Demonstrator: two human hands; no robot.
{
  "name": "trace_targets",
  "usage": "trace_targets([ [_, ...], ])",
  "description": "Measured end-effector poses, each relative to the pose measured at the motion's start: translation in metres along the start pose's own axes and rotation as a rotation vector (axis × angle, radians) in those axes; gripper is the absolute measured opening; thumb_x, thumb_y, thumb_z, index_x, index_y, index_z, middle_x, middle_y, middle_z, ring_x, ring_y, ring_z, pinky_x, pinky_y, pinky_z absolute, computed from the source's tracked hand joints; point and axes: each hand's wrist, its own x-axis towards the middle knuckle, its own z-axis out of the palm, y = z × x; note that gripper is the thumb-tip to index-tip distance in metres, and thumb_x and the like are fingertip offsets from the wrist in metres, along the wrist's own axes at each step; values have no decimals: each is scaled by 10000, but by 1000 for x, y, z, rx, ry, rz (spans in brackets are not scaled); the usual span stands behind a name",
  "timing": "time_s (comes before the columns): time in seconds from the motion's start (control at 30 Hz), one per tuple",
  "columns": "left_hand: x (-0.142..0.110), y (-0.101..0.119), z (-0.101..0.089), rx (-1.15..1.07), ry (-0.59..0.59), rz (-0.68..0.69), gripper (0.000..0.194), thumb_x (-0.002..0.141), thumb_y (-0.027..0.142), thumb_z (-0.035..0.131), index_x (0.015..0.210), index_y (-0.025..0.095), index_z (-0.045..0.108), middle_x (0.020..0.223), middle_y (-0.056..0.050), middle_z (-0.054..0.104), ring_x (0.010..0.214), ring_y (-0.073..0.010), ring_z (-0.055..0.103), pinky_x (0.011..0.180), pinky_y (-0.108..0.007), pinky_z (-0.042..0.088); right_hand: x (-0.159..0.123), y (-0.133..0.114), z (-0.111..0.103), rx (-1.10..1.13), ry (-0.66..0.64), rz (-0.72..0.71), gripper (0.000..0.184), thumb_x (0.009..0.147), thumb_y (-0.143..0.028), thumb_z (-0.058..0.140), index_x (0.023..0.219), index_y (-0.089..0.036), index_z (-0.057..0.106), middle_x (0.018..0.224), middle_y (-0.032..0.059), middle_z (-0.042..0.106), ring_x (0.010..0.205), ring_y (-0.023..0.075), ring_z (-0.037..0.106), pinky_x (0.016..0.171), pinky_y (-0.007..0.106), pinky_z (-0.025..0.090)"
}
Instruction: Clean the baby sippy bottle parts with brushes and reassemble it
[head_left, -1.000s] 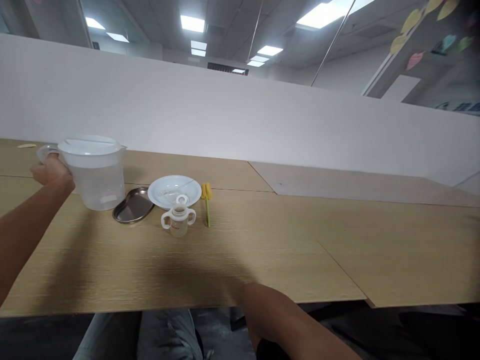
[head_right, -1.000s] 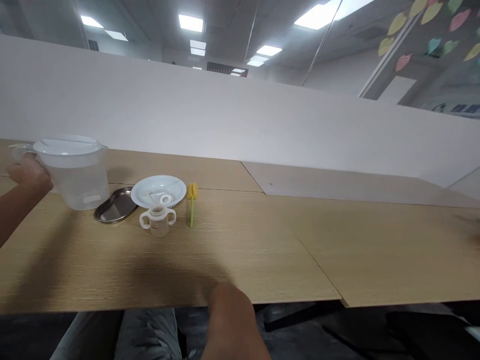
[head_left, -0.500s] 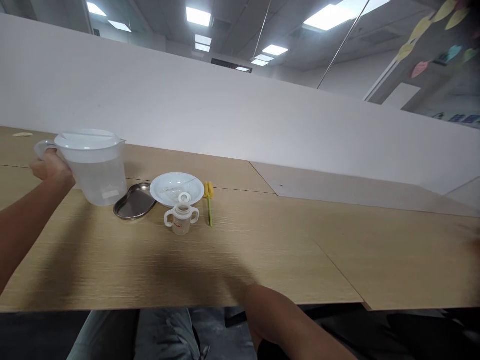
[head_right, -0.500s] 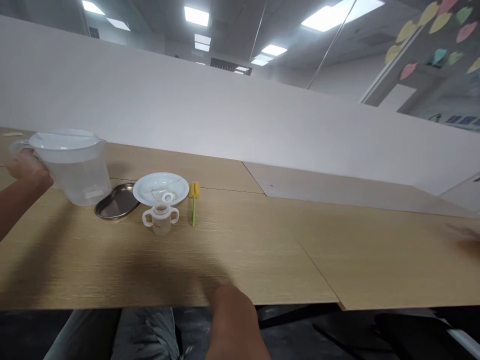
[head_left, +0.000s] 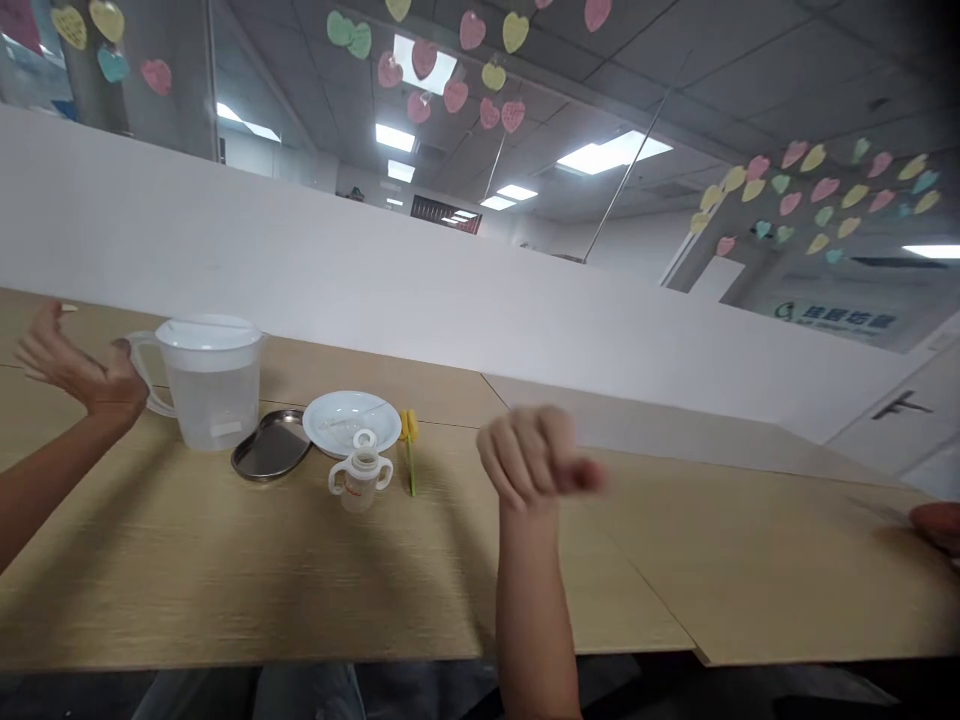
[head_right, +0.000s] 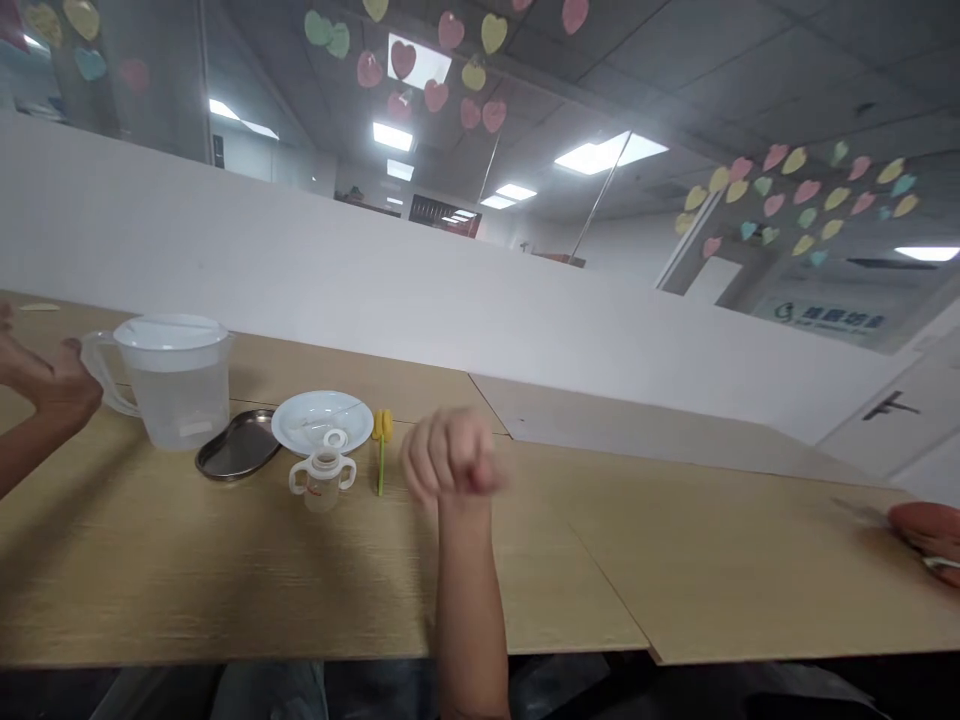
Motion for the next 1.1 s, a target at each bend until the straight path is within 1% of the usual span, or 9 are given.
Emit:
trace_targets([
  [0.03,-3,10,-2,18,74,93,708,663,123,595,1330,30,375,1366,-141,428,1268,-282,347,1135,-483,155,11,12,-19,-67,165,-34,443,791,-476,677,528,-229,421,361,-121,250,300,59,251,354,169,332],
  [0.1,-13,37,-1,-37,135,230,617,715,114,530,1308,30,379,1304,-147,477,1194,-235,437,1047,-407,325,20,45,-53,-349,628,135,380,839,-432,595,568,-227,425,395,-113,261,338,73,269,393,179,335],
  [0.17,-32,69,4,-163,6,280,515,821,195,470,1306,44,388,1227,-145,548,1088,-208,527,967,-374,396,14,83,-76,-820,944,444,335,876,-384,515,593,-210,481,436,-71,387,406,98,400,461,202,374],
  [0.23,-56,98,11,-269,-236,343,381,882,315,464,1184,89,514,1033,-99,637,981,-199,571,945,-363,411,-1,121,-88,-1327,899,845,202,856,-297,560,712,-164,606,642,34,622,640,161,606,614,246,445],
  [0.3,-82,118,21,-310,-563,373,317,915,379,451,1072,144,593,959,-72,671,920,-193,599,904,-347,432,-17,150,-91,-1634,734,1084,211,884,-286,554,933,-111,664,921,153,706,877,245,672,733,304,470],
  [0.4,-117,131,43,-184,-944,465,343,927,428,414,1007,194,651,1048,-66,699,1001,-225,604,937,-389,405,-34,175,-93,-1765,577,1217,301,932,-277,499,1103,-76,645,1099,216,682,1007,292,668,774,325,484],
  [0.5,-144,130,71,-10,-1164,548,385,913,429,404,1048,191,673,1118,-82,695,1092,-275,579,950,-430,387,-40,181,-97,-1763,501,1238,265,911,-145,475,1098,-98,658,1104,201,688,1002,272,677,768,307,488],
  [0.77,-183,135,132,412,-1424,721,453,838,492,512,1076,158,704,1071,-162,708,1105,-323,590,952,-427,367,-44,174,-99,-1714,691,1195,277,943,-140,414,1068,-85,655,1074,178,703,974,243,683,729,280,476],
  [1.1,-189,124,142,443,-1499,703,473,763,409,603,1143,127,614,1063,-187,695,1063,-329,613,949,-447,366,-40,172,-94,-1674,742,1092,250,952,-188,449,1038,-121,673,1039,152,715,939,224,678,705,268,437],
])
